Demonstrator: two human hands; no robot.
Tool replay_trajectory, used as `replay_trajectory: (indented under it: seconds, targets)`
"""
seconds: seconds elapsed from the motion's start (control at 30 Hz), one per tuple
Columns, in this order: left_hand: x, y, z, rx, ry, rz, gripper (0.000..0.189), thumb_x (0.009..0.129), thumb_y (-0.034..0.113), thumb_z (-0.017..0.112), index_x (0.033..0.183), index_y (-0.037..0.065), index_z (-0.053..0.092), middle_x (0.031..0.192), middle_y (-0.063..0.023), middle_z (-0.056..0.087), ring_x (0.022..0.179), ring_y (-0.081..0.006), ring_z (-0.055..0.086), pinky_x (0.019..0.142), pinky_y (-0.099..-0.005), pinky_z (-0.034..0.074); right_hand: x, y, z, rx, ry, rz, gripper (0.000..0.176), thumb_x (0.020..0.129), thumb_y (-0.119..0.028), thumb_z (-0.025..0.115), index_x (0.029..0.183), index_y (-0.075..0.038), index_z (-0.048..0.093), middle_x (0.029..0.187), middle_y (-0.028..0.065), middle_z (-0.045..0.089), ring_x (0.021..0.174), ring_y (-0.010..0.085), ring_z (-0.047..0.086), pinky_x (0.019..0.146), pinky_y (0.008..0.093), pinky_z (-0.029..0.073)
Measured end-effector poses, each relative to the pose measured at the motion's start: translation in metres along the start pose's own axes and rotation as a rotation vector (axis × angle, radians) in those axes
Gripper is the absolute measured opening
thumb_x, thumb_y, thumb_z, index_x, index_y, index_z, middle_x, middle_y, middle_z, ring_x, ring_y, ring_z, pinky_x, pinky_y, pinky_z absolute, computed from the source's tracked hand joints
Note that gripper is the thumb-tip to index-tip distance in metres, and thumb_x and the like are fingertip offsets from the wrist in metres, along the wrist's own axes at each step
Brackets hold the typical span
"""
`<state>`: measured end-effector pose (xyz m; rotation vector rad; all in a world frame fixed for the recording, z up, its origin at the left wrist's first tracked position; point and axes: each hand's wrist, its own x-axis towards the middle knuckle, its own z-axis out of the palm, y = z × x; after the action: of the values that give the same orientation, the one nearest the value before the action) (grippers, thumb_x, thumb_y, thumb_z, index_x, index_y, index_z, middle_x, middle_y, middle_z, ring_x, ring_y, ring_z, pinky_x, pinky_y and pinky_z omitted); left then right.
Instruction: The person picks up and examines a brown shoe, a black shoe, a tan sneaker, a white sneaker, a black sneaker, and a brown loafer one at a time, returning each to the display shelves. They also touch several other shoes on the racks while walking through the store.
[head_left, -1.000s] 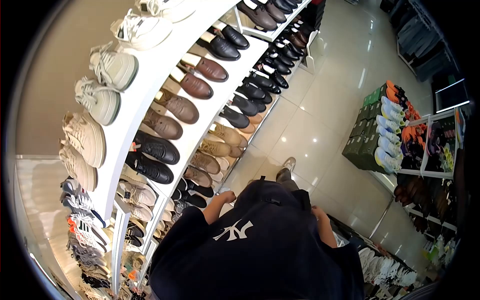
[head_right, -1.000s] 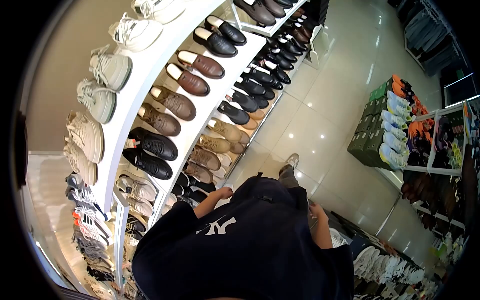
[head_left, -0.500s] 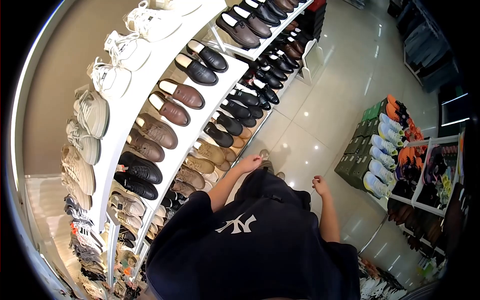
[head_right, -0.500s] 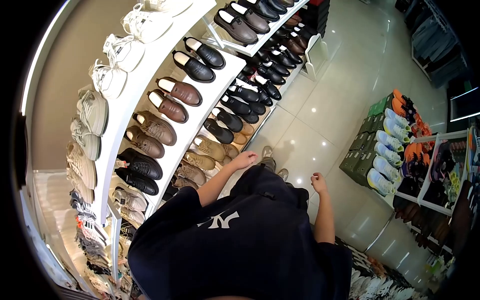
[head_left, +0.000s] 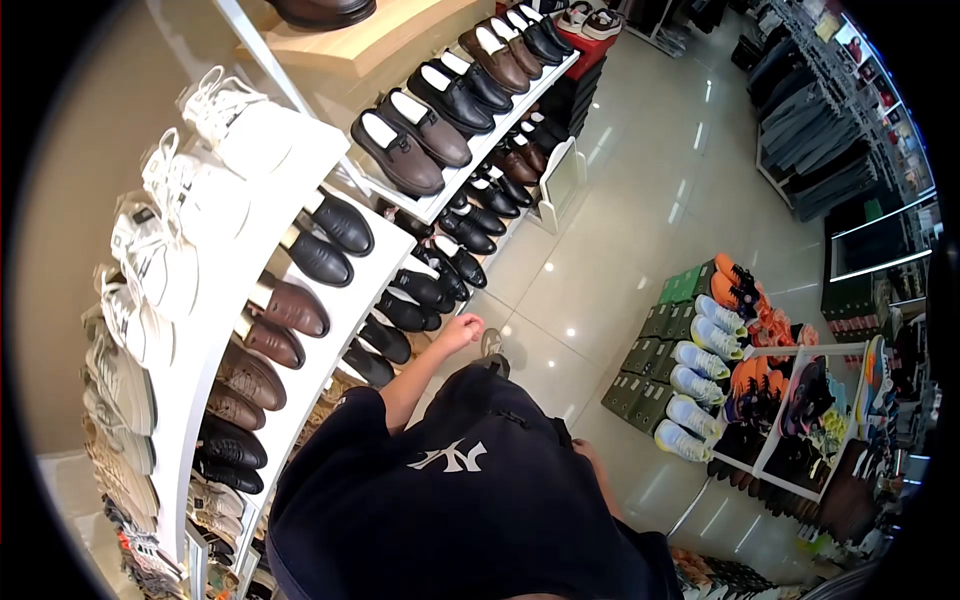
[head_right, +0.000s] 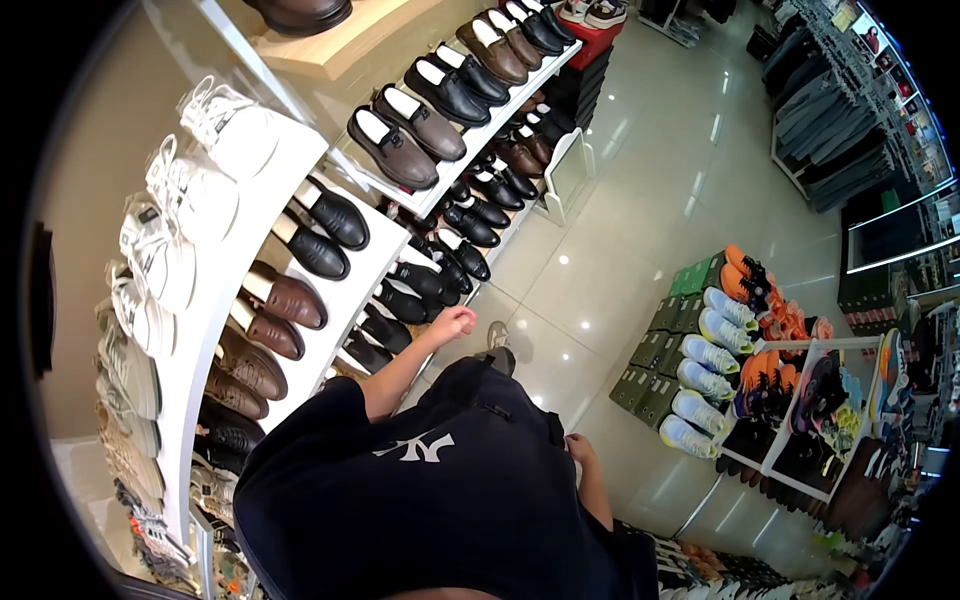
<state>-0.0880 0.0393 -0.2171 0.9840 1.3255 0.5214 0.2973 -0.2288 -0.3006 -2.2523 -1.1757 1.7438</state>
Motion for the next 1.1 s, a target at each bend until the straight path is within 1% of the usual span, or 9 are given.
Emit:
replay_trajectory:
  seconds: [0.1,0.17,0.3,0.37,0.57,0.7,0.83,0.97,1.1]
  targets:
    - [0.040,0.017,-0.019,0.086,-0.060,0.072,0.021,0.087,0.016,0.050,0.101,0.003,0.059,0.084,-0.0061,0.062,0.073,-0.0140,0.060,0.065,-0.0279,0.047,0.031,-0.034,-0.035,0.053,-0.062,0.214,0.037,0.082,-0.028,0.054,0.106,-0.001,0.060,0.088,0.0114,0.065,0.077,0.0222,0.063,0.065,0.0342,0.051]
    - [0.071,0.031,-0.026,0.160,-0.119,0.231,0.020,0.088,0.015,0.052,0.101,0.002,0.060,0.082,-0.0054,0.062,0.073,-0.0136,0.058,0.067,-0.0284,0.048,0.058,-0.059,-0.059,0.069,-0.029,0.176,0.032,0.082,-0.026,0.053,0.102,-0.002,0.061,0.081,0.0077,0.064,0.066,0.0163,0.061,0.053,0.0304,0.048]
    - [0.099,0.065,-0.051,0.048,0.148,0.466,0.023,0.087,0.014,0.054,0.108,0.003,0.057,0.094,-0.0070,0.062,0.085,-0.0139,0.057,0.072,-0.0280,0.048,0.102,-0.137,-0.092,0.106,0.057,-0.109,0.032,0.084,-0.026,0.052,0.107,-0.005,0.057,0.085,0.0068,0.064,0.067,0.0158,0.061,0.056,0.0283,0.046]
    - [0.084,0.106,-0.069,-0.151,0.331,0.201,0.033,0.087,0.016,0.054,0.118,0.006,0.050,0.109,-0.0084,0.056,0.097,-0.0165,0.055,0.078,-0.0302,0.047,0.105,-0.198,-0.099,0.218,-0.004,-0.094,0.034,0.087,-0.030,0.052,0.110,-0.006,0.055,0.091,0.0056,0.064,0.075,0.0152,0.062,0.064,0.0280,0.047]
    - [0.080,0.120,-0.111,-1.018,0.378,0.098,0.040,0.091,0.023,0.048,0.128,0.012,0.036,0.126,-0.0126,0.045,0.114,-0.0244,0.048,0.094,-0.0420,0.043,0.111,-0.352,-0.098,0.558,-0.260,-0.218,0.029,0.092,-0.029,0.048,0.111,-0.009,0.054,0.100,0.0047,0.061,0.085,0.0144,0.060,0.074,0.0280,0.047]
    - [0.068,0.115,-0.102,-1.073,0.399,0.042,0.040,0.092,0.026,0.046,0.128,0.011,0.039,0.127,-0.0115,0.047,0.114,-0.0233,0.049,0.096,-0.0390,0.041,0.114,-0.452,-0.111,0.716,-0.382,-0.281,0.026,0.093,-0.023,0.047,0.111,-0.007,0.052,0.101,0.0063,0.061,0.084,0.0140,0.059,0.074,0.0271,0.047]
    - [0.051,0.089,-0.069,-0.940,0.221,-0.012,0.040,0.093,0.031,0.043,0.125,0.007,0.047,0.122,-0.0091,0.055,0.108,-0.0200,0.054,0.092,-0.0344,0.043,0.161,-0.534,-0.131,0.830,-0.554,-0.266,0.029,0.091,-0.021,0.046,0.117,-0.006,0.048,0.103,0.0071,0.060,0.086,0.0166,0.059,0.076,0.0297,0.048]
    - [0.027,0.072,-0.023,-0.760,0.433,-0.137,0.043,0.092,0.034,0.044,0.125,0.006,0.046,0.122,-0.0104,0.055,0.108,-0.0211,0.054,0.090,-0.0351,0.043,0.214,-0.610,-0.134,0.833,-0.500,-0.312,0.029,0.090,-0.017,0.047,0.116,-0.005,0.046,0.106,0.0090,0.059,0.090,0.0188,0.059,0.079,0.0325,0.048]
    - [0.020,0.077,0.015,-0.911,0.589,-0.210,0.039,0.092,0.030,0.043,0.122,0.005,0.049,0.119,-0.0118,0.057,0.105,-0.0216,0.057,0.085,-0.0338,0.047,0.266,-0.678,-0.124,0.829,-0.450,-0.278,0.022,0.088,-0.016,0.050,0.108,-0.007,0.048,0.100,0.0067,0.056,0.090,0.0196,0.059,0.079,0.0335,0.047]
